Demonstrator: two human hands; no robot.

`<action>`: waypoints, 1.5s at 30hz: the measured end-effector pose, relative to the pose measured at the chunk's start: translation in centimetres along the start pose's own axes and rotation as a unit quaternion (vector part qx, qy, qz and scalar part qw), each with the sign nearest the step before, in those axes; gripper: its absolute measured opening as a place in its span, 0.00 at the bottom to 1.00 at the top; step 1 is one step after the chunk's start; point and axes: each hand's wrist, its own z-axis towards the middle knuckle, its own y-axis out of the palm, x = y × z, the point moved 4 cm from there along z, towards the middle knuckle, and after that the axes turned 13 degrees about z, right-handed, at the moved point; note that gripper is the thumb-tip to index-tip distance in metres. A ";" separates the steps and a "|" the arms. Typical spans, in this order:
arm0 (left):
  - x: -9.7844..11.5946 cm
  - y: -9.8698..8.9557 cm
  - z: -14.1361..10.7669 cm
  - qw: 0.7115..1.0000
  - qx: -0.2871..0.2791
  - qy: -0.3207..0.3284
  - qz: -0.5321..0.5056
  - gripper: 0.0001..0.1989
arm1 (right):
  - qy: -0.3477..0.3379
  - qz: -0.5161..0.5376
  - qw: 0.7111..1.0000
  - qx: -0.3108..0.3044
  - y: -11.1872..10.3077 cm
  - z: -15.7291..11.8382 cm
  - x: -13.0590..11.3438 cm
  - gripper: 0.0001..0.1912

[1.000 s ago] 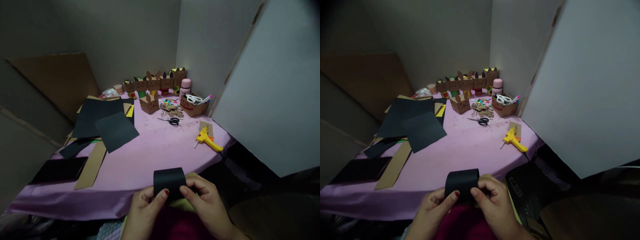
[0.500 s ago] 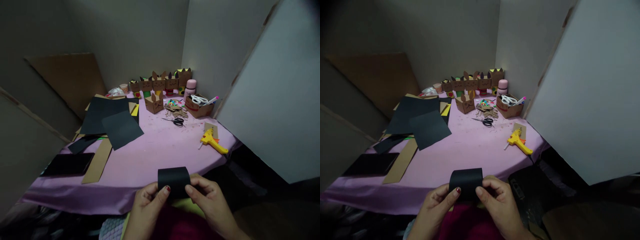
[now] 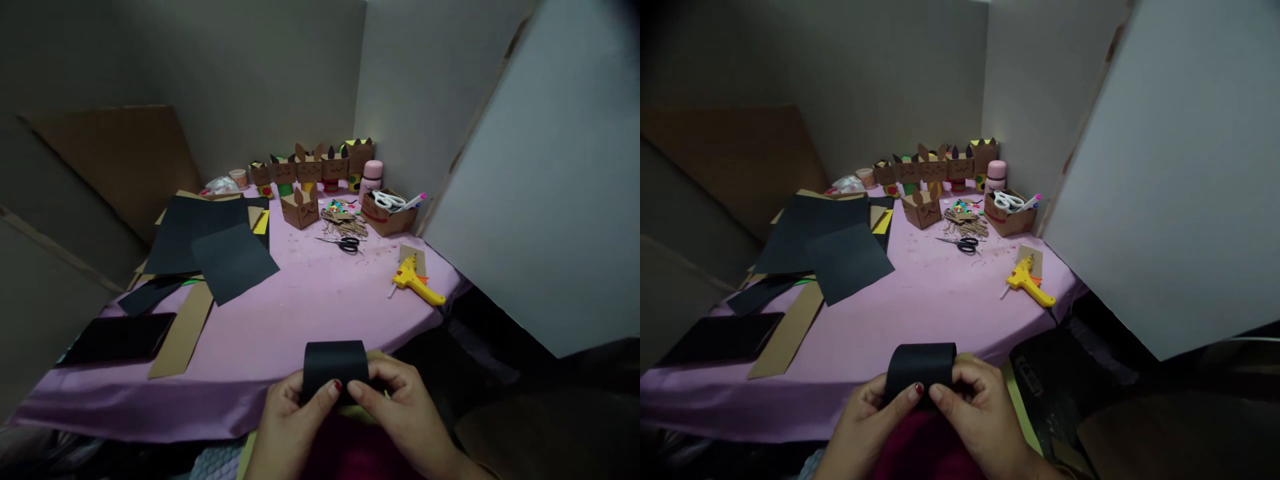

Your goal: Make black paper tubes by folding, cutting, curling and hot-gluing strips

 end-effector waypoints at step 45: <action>-0.1 0.2 0.0 0.998 0.049 -0.014 -0.038 0.16 | -0.122 -0.229 0.965 -0.049 -0.5 -1.1 -1.5 0.15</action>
